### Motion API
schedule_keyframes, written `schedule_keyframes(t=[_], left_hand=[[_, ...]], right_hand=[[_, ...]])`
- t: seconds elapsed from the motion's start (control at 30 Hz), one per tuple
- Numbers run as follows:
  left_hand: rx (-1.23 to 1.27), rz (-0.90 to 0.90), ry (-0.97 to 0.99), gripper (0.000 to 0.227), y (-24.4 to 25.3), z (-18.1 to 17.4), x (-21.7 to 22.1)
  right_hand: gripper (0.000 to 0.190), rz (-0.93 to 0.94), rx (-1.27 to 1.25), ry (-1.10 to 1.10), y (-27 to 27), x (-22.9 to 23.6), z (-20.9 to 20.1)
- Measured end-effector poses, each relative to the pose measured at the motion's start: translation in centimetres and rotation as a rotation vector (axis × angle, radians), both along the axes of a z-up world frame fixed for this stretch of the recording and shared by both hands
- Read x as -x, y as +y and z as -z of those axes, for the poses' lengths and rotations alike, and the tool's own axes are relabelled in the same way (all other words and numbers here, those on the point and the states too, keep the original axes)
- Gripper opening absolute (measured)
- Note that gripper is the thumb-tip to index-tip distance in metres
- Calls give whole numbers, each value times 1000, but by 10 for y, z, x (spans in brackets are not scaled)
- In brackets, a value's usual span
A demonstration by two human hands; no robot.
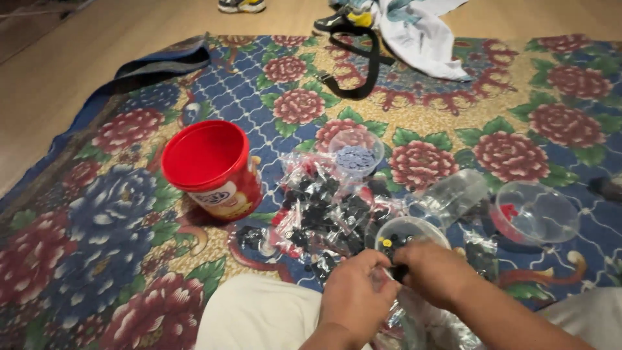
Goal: Sorting and transferring black buttons from plastic bags into a small plastic bowl while sitting on the floor.
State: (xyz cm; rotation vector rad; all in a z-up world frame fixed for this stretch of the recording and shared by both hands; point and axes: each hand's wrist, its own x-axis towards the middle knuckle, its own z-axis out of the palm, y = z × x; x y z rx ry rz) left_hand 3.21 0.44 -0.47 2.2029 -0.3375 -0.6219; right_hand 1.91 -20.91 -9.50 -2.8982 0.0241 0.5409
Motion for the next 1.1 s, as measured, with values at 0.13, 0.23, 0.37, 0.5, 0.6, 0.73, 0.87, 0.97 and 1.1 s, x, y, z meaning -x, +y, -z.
schedule_keyframes(t=[0.13,0.23,0.37,0.5,0.6,0.73,0.87,0.97,1.1], left_hand=[[-16,10,85,30,1,-9,1],[-10,9,152,25,3,-16,0],[-13,29,161,32,4,-25,-1],[-28,21,205,45,6,-23,-4],[32,-16,206,40,8,-17,-4],[95,-44,240,29,10,-14,-3],[128,-60,253,23,9,-5,-2],[137,-48,205,23,10,1,-2],[73,-33,179,26,10,-8,-4]], right_hand=[[8,-35,117,44,-2,7,16],[24,-35,-1,98,-19,-3,11],[32,640,-392,314,14,-5,-121],[32,732,-476,163,-12,-9,-125],[22,832,-547,101,-16,-7,-122],[18,729,-525,76,-20,-9,-81],[36,506,-204,145,-14,-19,-26],[40,-11,58,54,-7,-10,21],[22,186,3,32,1,-6,3]])
